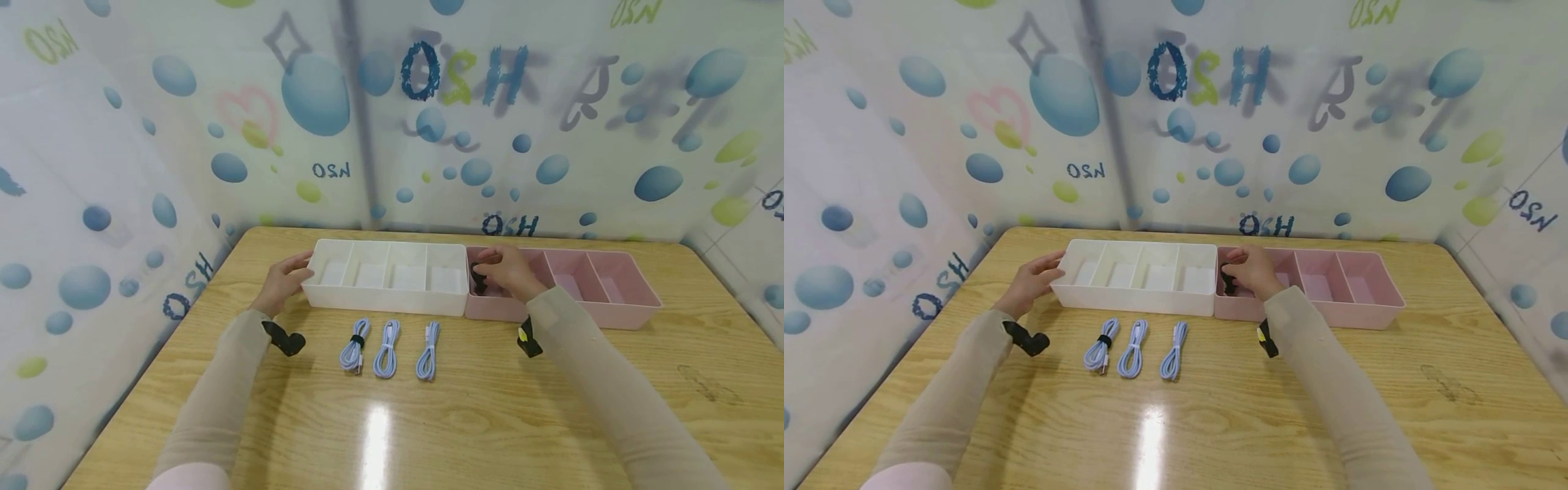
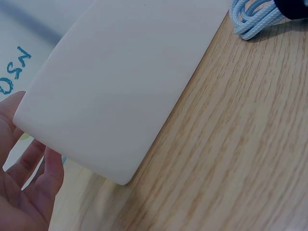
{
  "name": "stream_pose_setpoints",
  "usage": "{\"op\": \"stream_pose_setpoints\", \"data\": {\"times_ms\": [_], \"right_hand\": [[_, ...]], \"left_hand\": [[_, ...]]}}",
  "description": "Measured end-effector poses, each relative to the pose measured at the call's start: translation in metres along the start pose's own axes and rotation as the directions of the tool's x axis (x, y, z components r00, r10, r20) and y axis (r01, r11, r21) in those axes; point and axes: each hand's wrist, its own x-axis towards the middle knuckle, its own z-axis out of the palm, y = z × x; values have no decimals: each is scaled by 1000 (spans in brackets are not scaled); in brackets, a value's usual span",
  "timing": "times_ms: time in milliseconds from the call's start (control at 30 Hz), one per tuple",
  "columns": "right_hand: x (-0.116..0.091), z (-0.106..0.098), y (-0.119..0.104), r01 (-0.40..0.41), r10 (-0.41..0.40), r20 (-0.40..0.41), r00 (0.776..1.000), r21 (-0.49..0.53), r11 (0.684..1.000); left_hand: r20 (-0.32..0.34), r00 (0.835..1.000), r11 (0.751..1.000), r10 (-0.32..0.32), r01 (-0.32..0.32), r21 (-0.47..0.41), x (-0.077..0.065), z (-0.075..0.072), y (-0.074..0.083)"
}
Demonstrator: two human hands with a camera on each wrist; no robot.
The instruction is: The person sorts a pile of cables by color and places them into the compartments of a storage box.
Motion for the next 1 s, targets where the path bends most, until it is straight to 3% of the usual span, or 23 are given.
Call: {"op": "stream_pose_setpoints", "data": {"times_ms": [700, 1000], "right_hand": [[-9, -7, -10, 22, -17, 34, 999, -130, 991], [-23, -10, -10, 93, -87, 41, 995, -160, 983]], "left_hand": [[7, 1000, 1000, 8, -8, 6, -1, 0, -1], [9, 1000, 1000, 5, -5, 4, -2, 0, 1]]}}
